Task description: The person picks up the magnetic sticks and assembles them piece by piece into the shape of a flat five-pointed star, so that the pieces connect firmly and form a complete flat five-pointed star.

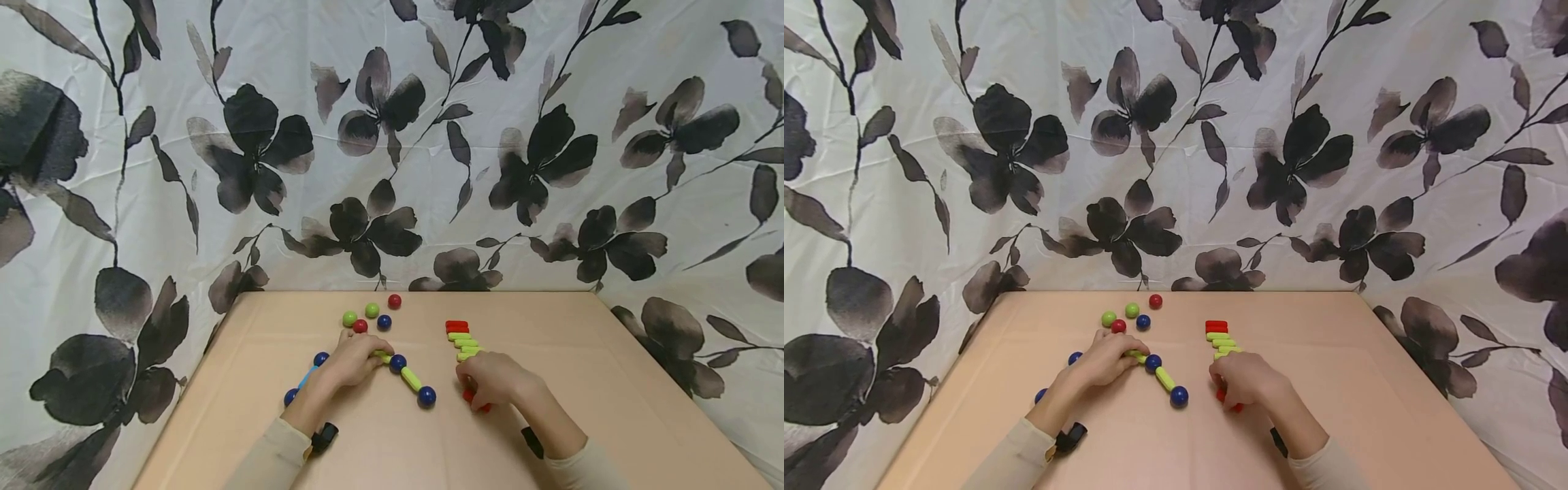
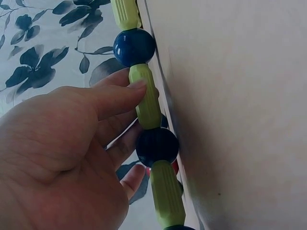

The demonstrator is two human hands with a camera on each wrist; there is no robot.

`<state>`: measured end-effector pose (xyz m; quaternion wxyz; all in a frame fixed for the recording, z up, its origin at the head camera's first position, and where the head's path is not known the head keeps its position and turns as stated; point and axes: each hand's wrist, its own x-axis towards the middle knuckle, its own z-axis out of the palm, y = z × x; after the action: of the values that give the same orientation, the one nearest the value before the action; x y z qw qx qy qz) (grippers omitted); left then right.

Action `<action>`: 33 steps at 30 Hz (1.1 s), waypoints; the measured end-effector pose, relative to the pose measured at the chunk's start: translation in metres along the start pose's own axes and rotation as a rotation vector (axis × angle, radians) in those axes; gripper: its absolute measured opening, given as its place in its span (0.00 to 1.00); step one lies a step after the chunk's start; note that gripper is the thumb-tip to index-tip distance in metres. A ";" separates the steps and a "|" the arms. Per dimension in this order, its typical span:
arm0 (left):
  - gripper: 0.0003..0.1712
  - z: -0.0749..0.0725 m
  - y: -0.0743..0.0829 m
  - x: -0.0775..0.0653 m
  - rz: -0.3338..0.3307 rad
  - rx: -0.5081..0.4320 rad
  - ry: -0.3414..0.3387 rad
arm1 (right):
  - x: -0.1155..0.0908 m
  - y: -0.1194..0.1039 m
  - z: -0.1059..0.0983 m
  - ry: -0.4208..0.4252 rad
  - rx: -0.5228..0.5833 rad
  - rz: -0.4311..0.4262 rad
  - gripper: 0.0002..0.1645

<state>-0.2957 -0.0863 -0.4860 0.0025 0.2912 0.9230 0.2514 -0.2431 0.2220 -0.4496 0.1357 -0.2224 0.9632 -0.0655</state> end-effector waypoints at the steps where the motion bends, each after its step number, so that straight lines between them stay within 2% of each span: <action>1: 0.13 0.000 0.000 0.000 -0.001 -0.002 0.000 | 0.001 -0.001 0.001 0.002 -0.010 -0.005 0.19; 5: 0.12 0.001 -0.001 0.000 -0.003 0.001 -0.001 | 0.005 -0.002 0.002 0.023 0.015 -0.057 0.17; 9: 0.12 0.002 -0.001 0.001 0.001 -0.002 -0.003 | 0.010 -0.001 0.003 0.006 0.185 -0.149 0.16; 12: 0.12 0.002 -0.001 0.001 0.000 -0.006 -0.003 | 0.013 -0.002 0.004 -0.075 0.373 -0.211 0.15; 15: 0.12 0.001 -0.001 0.000 -0.005 -0.002 -0.002 | 0.016 -0.007 0.008 -0.181 0.519 -0.235 0.15; 18: 0.12 0.001 -0.001 0.000 -0.008 0.001 -0.001 | 0.020 -0.011 0.014 -0.242 0.591 -0.232 0.16; 21: 0.12 0.000 -0.001 0.000 -0.009 0.002 0.000 | 0.023 -0.014 0.018 -0.257 0.648 -0.218 0.17; 25: 0.12 0.000 -0.001 0.000 -0.004 0.003 0.002 | 0.025 -0.016 0.018 -0.233 0.665 -0.201 0.19; 27: 0.11 0.000 -0.001 0.000 0.000 0.006 0.001 | 0.025 -0.017 0.015 -0.198 0.626 -0.201 0.16; 30: 0.12 -0.001 -0.001 -0.001 0.005 0.006 -0.007 | 0.026 -0.017 0.009 -0.124 0.516 -0.236 0.08; 33: 0.13 -0.006 -0.001 -0.003 0.004 0.003 -0.013 | 0.027 -0.017 0.005 -0.096 0.437 -0.308 0.25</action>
<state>-0.2952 -0.0916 -0.4817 0.0075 0.2947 0.9228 0.2480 -0.2576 0.1943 -0.4568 0.2146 -0.3347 0.8734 -0.2811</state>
